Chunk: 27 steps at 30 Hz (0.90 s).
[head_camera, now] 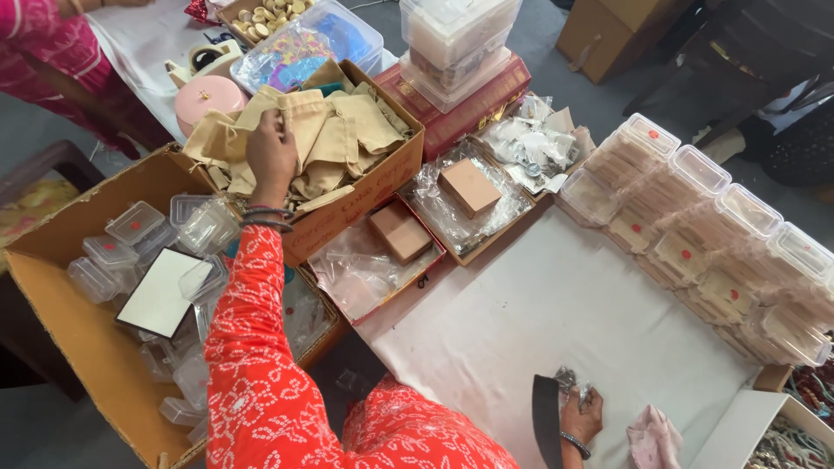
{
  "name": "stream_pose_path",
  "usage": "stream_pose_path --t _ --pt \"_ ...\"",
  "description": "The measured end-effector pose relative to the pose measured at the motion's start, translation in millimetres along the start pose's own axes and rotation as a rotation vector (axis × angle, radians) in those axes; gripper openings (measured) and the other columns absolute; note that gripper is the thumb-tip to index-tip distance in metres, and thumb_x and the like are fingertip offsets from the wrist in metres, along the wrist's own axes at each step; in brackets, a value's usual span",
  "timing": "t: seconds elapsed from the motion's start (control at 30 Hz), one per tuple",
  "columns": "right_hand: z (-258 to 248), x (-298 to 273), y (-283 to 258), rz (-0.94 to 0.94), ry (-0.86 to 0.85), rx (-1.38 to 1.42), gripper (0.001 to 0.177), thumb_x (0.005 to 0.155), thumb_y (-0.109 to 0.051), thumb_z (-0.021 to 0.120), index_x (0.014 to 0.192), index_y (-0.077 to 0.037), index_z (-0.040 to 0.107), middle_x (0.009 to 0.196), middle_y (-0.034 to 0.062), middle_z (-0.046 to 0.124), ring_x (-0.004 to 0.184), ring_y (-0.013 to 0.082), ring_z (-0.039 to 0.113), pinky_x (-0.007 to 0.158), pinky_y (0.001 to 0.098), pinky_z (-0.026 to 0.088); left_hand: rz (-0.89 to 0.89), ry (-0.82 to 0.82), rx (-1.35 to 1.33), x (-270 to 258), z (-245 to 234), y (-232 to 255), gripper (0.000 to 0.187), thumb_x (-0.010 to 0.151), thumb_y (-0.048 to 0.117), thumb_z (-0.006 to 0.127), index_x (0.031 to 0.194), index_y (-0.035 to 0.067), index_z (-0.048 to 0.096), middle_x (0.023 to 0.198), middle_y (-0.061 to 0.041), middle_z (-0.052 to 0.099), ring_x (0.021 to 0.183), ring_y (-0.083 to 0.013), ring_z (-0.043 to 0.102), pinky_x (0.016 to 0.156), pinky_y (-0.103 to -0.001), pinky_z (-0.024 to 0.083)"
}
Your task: The person picks up a small jewelry item and places it into a clear plastic container. They then retrieve a small beige cloth pouch, place the container inside, and tie the pouch closed. Finally, they wipe the exterior of the container with a pink cloth before placing it into a larger box.
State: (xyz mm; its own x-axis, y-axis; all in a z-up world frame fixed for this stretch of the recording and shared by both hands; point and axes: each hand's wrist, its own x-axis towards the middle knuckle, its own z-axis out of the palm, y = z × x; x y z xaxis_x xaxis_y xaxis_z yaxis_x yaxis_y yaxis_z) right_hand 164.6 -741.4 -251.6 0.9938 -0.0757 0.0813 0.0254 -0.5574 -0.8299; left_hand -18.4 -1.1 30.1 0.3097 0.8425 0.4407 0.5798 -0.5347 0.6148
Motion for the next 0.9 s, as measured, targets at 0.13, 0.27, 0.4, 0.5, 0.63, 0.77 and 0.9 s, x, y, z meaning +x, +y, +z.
stream_pose_path --t 0.13,0.27,0.4,0.5,0.63,0.77,0.9 --pt "4 7 29 -0.204 0.044 -0.203 0.039 0.094 -0.020 0.079 0.123 0.004 0.066 0.094 0.0155 0.074 0.079 0.0191 0.070 0.070 0.0318 0.055 0.443 0.288 0.234 -27 -21 51 0.059 0.080 0.005 0.072 0.137 0.004 0.057 0.118 -0.021 0.073 0.100 -0.0339 0.073 0.081 -0.035 0.059" --pt "-3 -7 -19 0.130 -0.017 0.101 0.040 0.098 -0.018 0.071 0.129 0.005 0.061 0.094 0.0127 0.072 0.073 0.0163 0.069 0.056 0.0304 0.055 0.356 0.130 0.116 -23 2 20 0.062 0.087 0.005 0.073 0.146 0.005 0.052 0.117 -0.020 0.072 0.098 -0.0363 0.071 0.082 -0.041 0.057" --pt "-6 -10 -33 0.196 -0.030 0.165 0.040 0.098 -0.016 0.071 0.130 0.005 0.061 0.094 0.0130 0.072 0.072 0.0154 0.067 0.055 0.0305 0.054 0.348 0.130 -0.021 -8 11 3 0.021 0.095 0.007 0.071 0.116 0.010 0.074 0.110 -0.014 0.077 0.095 -0.0320 0.074 0.085 -0.040 0.059" --pt "-5 -9 -29 0.151 -0.028 0.174 0.040 0.098 -0.017 0.071 0.129 0.006 0.060 0.097 0.0126 0.072 0.076 0.0142 0.069 0.056 0.0305 0.055 0.216 0.134 -0.396 13 -11 23 0.019 0.102 0.012 0.063 0.110 0.004 0.078 0.096 -0.010 0.078 0.086 -0.0188 0.075 0.075 -0.034 0.058" --pt "-2 -7 -20 0.078 0.004 0.098 0.041 0.098 -0.016 0.073 0.130 0.006 0.062 0.097 0.0137 0.072 0.076 0.0147 0.068 0.061 0.0290 0.055 -0.039 0.069 -0.700 23 -26 26 0.028 0.115 0.024 0.063 0.103 0.002 0.075 0.084 -0.003 0.068 0.071 -0.0091 0.054 0.065 -0.028 0.041" --pt "0 2 -8 0.044 -0.015 -0.078 0.045 0.096 -0.022 0.073 0.130 0.006 0.063 0.107 0.0225 0.072 0.091 0.0300 0.070 0.077 0.0415 0.056 0.025 -0.182 -0.966 -10 -40 74 0.019 0.112 0.020 0.065 0.099 0.006 0.067 0.084 0.005 0.061 0.077 -0.0043 0.051 0.067 -0.024 0.043" --pt "-11 4 20 -0.222 0.039 -0.528 0.062 0.086 -0.028 0.072 0.139 0.002 0.058 0.135 0.0262 0.061 0.129 0.0428 0.054 0.111 0.0534 0.042 -0.074 -0.685 -0.952 -95 -40 153 0.019 0.102 0.017 0.060 0.116 0.005 0.067 0.103 0.007 0.065 0.093 -0.0010 0.057 0.079 -0.020 0.050"
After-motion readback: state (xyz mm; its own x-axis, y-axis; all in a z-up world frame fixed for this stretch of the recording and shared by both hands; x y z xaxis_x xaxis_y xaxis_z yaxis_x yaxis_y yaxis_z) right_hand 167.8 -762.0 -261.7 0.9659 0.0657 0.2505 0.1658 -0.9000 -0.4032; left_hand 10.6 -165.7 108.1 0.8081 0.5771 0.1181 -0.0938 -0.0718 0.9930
